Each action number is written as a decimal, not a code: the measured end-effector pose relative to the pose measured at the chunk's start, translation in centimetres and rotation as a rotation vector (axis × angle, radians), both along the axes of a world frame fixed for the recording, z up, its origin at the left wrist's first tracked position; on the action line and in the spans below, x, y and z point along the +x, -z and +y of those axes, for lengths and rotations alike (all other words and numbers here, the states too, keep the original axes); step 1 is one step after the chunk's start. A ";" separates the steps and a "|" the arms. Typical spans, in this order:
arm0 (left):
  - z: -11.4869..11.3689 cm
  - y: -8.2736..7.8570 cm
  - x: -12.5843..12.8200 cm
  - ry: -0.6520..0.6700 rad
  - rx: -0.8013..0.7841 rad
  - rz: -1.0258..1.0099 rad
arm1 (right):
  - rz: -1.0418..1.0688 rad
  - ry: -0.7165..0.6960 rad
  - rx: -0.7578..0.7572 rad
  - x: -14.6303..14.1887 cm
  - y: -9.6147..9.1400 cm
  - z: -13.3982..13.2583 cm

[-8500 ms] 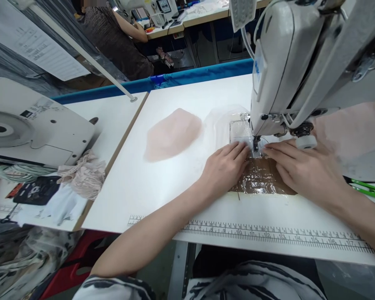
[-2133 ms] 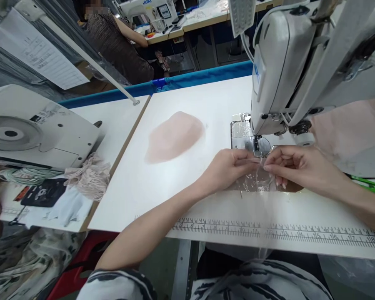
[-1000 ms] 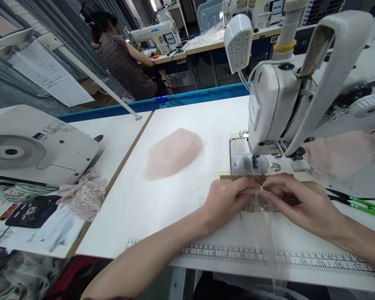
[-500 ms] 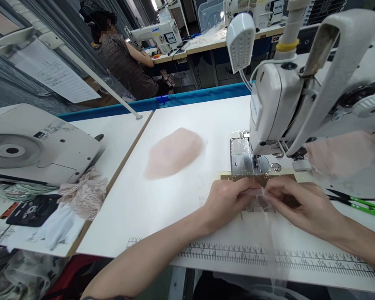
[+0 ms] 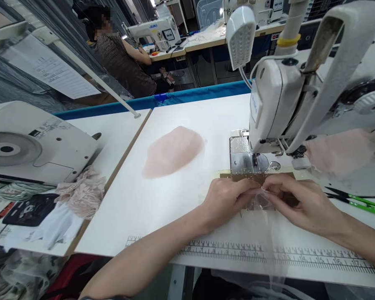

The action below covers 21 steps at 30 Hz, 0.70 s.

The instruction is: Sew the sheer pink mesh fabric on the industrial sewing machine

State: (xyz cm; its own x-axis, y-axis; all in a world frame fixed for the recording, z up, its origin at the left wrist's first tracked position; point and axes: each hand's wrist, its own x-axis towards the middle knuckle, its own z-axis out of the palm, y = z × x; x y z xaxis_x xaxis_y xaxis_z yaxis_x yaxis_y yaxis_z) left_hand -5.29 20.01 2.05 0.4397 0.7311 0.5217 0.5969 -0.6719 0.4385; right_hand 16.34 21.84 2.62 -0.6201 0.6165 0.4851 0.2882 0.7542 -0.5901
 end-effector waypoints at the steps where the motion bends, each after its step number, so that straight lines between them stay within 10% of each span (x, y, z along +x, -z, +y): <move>1: 0.0 0.0 0.0 -0.002 0.032 0.007 | -0.005 0.000 0.011 0.0 0.0 0.0; 21: -0.6 -0.3 0.7 0.062 0.273 -0.055 | -0.120 -0.076 0.771 1.9 0.2 -0.2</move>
State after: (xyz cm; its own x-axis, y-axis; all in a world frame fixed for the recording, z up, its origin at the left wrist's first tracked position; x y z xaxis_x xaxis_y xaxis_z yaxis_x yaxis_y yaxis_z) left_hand -4.60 19.43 2.32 0.4450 0.5327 0.7199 0.5312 -0.8042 0.2667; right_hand 18.26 21.63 2.38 -0.7225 0.0871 0.6859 0.2484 0.9585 0.1400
